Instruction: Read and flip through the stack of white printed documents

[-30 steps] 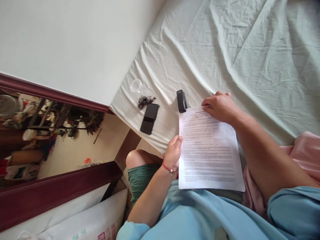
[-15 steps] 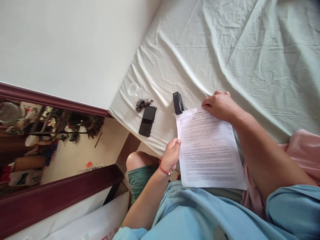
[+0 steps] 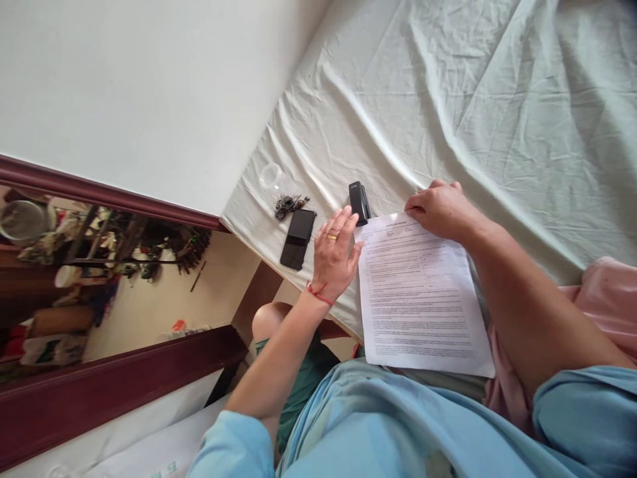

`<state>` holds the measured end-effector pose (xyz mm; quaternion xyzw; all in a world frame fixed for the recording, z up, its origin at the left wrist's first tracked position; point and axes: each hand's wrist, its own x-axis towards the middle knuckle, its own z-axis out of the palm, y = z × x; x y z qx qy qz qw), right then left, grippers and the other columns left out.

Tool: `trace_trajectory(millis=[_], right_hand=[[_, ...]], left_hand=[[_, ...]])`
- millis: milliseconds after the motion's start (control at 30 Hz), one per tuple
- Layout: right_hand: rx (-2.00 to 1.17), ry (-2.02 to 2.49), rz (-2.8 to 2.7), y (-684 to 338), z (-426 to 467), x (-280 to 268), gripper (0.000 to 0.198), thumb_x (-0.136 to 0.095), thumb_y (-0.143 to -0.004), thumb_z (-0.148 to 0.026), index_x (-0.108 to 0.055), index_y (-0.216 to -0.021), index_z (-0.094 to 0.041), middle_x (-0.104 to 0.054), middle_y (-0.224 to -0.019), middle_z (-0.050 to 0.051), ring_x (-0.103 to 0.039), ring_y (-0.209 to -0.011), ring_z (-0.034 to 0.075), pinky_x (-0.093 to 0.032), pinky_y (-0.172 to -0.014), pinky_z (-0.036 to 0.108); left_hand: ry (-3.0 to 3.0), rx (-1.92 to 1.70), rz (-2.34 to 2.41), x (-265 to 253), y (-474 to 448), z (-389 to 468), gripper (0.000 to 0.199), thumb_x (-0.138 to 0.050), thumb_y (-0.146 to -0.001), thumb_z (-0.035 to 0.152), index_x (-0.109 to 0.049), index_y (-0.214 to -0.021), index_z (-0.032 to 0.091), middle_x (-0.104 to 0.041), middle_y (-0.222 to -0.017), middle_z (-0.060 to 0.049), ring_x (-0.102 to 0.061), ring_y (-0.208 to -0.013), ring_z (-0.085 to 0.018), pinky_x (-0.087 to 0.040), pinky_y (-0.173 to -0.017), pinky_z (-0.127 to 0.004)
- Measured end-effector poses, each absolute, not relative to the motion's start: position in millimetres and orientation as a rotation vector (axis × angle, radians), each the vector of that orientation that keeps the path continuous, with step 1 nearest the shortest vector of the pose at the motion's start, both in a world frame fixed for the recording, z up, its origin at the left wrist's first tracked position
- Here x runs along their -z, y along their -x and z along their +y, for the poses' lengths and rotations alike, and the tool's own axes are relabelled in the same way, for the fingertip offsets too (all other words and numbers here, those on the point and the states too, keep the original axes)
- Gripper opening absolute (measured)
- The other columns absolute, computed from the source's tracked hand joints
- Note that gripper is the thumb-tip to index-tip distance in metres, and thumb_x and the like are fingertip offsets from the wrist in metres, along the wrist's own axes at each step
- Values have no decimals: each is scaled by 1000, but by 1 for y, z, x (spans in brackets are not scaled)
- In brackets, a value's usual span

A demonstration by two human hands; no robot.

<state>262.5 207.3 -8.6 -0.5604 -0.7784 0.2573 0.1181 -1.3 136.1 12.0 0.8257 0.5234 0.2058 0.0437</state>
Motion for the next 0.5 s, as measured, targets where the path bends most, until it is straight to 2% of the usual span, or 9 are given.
trace_trajectory(millis=[100, 233, 400, 500], right_hand=[[-739, 1612, -2285, -263, 208, 9, 30, -51, -96, -28, -79, -88, -24, -77, -90, 11, -57, -111, 37, -36, -98, 57], [-748, 1624, -2290, -262, 208, 8, 30, -51, -97, -26, -79, -88, -23, -76, -89, 12, -56, -112, 37, -35, -98, 57], [-776, 1679, -2296, -260, 206, 4, 28, -52, -98, -22, -79, -88, -25, -76, -90, 10, -56, -115, 36, -35, -100, 55], [-766, 1666, -2308, -259, 206, 3, 28, -53, -97, -21, -78, -87, -23, -77, -92, 10, -56, -114, 37, -36, -99, 55]], left_hand=[[-2582, -528, 1481, 1, 1, 167, 46, -50, -106, 32, -57, -151, 22, -56, -161, -12, -45, -156, -28, -27, -132, -55], [-2610, -465, 1377, 9, 8, 188, 41, -46, -107, 24, -66, -143, 23, -66, -152, -9, -58, -146, -25, -34, -130, -54], [-2579, -526, 1330, 27, 14, 178, 52, -39, -106, 14, -57, -153, 25, -59, -159, -8, -50, -153, -23, -33, -132, -52], [-2551, -628, 1367, 41, 13, 169, 60, -34, -103, 9, -52, -158, 25, -55, -162, -7, -43, -157, -20, -37, -131, -47]])
